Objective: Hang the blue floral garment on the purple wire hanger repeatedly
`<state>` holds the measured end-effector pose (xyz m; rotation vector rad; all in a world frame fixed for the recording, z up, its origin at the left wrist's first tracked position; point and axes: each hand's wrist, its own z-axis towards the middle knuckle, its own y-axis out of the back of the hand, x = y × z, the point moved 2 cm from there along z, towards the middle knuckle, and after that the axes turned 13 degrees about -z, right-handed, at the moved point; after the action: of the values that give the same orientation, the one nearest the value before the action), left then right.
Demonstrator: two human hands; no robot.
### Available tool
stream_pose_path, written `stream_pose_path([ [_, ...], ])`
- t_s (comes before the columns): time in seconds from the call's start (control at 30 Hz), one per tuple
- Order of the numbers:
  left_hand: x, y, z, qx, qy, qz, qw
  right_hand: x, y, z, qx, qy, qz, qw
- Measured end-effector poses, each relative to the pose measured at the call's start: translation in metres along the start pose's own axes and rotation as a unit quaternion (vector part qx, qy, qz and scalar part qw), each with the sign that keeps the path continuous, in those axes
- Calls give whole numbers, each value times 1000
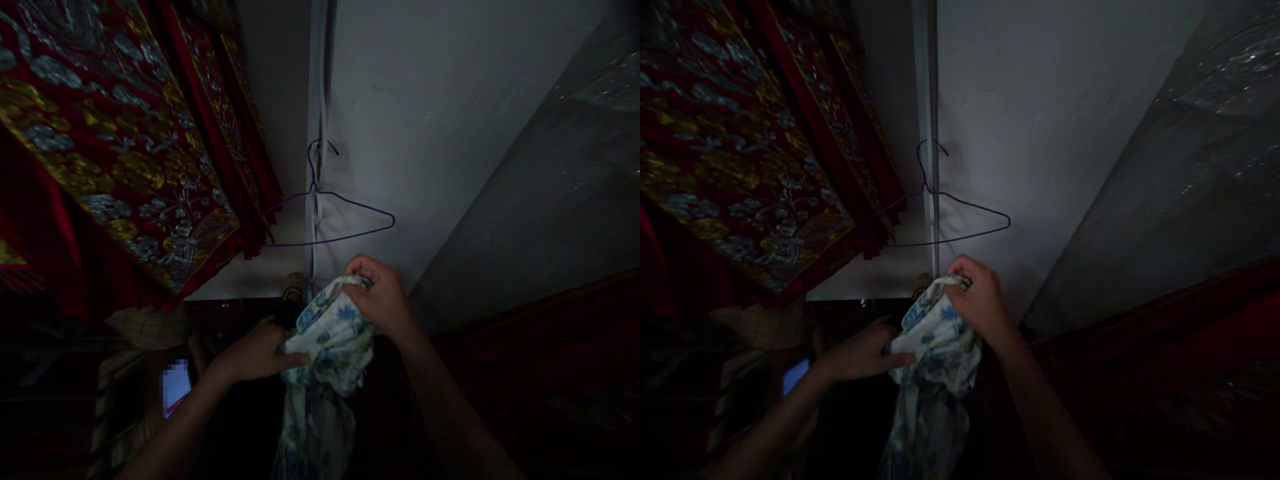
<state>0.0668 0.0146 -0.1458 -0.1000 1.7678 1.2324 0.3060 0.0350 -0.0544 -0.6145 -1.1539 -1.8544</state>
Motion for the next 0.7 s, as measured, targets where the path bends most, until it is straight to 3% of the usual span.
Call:
stream_pose_path([
  [0.07, 5, 17, -11, 10, 28, 65, 997, -5, 3, 24, -103, 14, 15, 994],
  [0.13, 11, 33, -19, 1, 52, 104, 993, -15, -3, 47, -132, 14, 35, 991],
  [0.23, 18, 53, -26, -32, 78, 149, 985, -38, -22, 76, -50, 9, -5, 999],
  [0.33, 19, 58, -28, -32, 70, 120, 990, -61, -33, 90, 47, 18, -72, 996],
  [0.43, 10, 48, -29, -21, -6, -21, 1000, -73, -20, 90, 57, 25, -94, 994],
  [0.5, 2, 39, -30, -8, -23, -142, 990, -73, -4, 87, 46, 23, -111, 993],
  [0.6, -8, 31, -33, 33, 48, -261, 963, -63, 16, 85, 45, 39, -154, 986],
  [0.7, -14, 35, -31, 63, 73, -206, 974, -54, 26, 85, 64, 57, -195, 977],
])
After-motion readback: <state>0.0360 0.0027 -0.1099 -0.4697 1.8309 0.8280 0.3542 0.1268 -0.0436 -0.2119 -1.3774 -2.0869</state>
